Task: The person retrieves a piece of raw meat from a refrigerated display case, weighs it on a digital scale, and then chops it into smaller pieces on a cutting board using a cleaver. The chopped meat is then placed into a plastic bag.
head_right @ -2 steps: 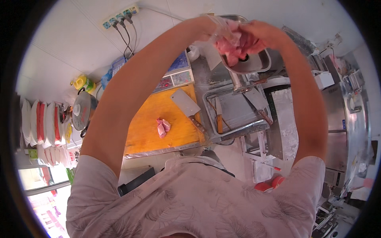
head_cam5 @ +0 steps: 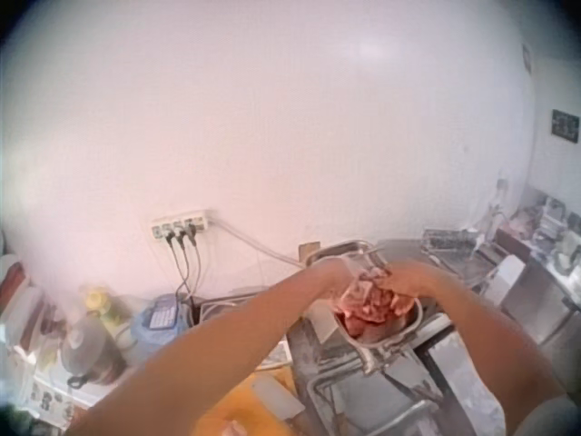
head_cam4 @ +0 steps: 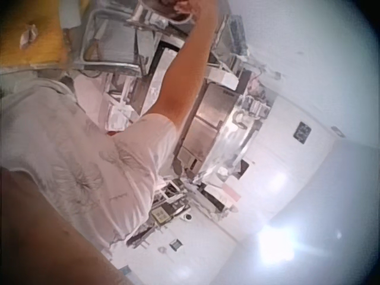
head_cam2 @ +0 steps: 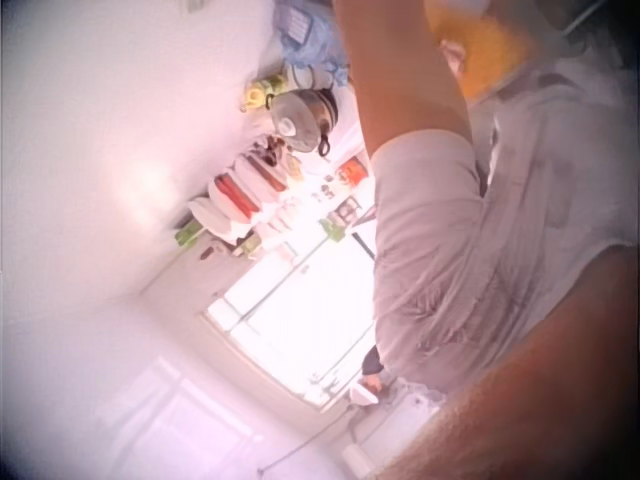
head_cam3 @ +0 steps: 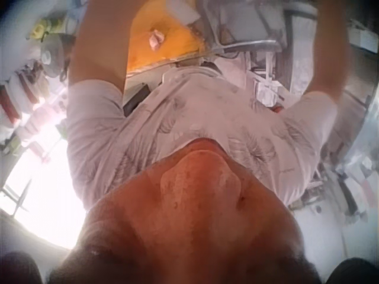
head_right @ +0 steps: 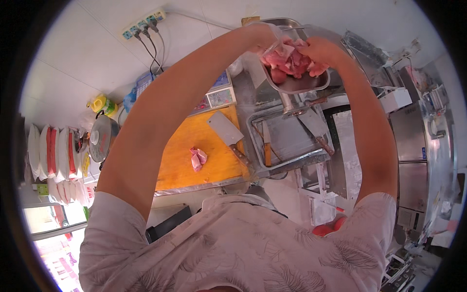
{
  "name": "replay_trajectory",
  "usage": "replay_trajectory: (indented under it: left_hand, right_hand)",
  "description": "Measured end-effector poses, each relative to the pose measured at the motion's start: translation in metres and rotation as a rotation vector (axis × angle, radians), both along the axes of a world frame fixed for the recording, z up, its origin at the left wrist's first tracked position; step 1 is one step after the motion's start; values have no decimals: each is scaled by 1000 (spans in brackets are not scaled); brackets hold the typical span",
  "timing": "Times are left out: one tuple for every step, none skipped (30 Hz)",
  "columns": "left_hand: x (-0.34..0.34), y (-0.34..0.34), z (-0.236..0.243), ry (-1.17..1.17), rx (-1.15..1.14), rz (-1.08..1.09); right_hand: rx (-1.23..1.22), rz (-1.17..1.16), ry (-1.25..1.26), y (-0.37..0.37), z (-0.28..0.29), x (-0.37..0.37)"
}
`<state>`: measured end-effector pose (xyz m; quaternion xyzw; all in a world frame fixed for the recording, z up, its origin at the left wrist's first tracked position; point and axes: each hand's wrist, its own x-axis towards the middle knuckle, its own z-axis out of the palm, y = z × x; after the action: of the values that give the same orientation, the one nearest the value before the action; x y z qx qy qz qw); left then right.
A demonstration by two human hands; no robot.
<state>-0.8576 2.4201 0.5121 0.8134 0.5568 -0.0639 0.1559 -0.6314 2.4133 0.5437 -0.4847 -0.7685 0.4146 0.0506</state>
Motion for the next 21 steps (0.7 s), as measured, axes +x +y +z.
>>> replay_trajectory:
  left_hand:
    - [-7, 9, -3, 140, 121, -268]
    - [-9, 14, -12, 48, 51, -113]
    - [7, 12, -13, -70, -13, 22]
    - [18, 6, -12, -184, -60, 168]
    - [30, -9, 7, -266, -95, 256]
    - [25, -15, 13, -245, -53, 284]
    - [17, -19, 13, -226, -17, 317]
    - [7, -4, 9, -109, 87, 256]
    - [-12, 13, -6, 10, 175, 205]
    - [-43, 18, -18, 153, 259, 177]
    - [-42, 27, -32, 252, 349, 72]
    - [-48, 1, -33, 210, 389, 53]
    - [-60, -40, -42, 33, 371, 102]
    - [-85, -104, -35, -124, 344, 183]
    - [-111, -161, -40, -272, 307, 268]
    - [-136, -217, -62, -349, 249, 382]
    - [-159, -282, -94, -354, 201, 541]
    - [-167, -330, -134, -360, 168, 652]
    - [-167, -380, -179, -360, 261, 745]
    - [-169, -424, -233, -358, -22, 1025]
    - [-143, -424, -230, -332, -190, 999]
  right_hand:
    - [103, -39, -95, 0, -10, 3]
    - [172, -3, -134, 5, -12, 3]
    - [225, 13, -188, 12, -17, 14]
    - [287, 43, -234, 16, -21, 19]
    - [254, 70, -248, 21, -25, 29]
    - [226, 128, -248, 24, -27, 30]
    - [185, 196, -254, 20, -30, 24]
    - [214, 159, -250, 14, -27, 26]
    - [232, 137, -245, 4, -19, 22]
    - [467, 241, -205, 12, -21, 25]
    - [695, 275, -205, 24, -22, 50]
    - [677, 76, -126, 0, -13, 47]
    - [654, -126, -56, -32, -3, 50]
    - [537, -145, 67, -64, 2, 38]
    - [430, -180, 173, -93, 6, 29]
    - [192, -49, 311, -128, -11, 21]
    - [-61, 105, 456, -163, -43, 7]
    - [-172, 172, 319, -200, -62, -12]
    - [-292, 323, 334, -226, -93, -32]
    - [-376, 384, 215, -249, -130, -63]
    - [-336, 397, 235, -264, -197, -82]
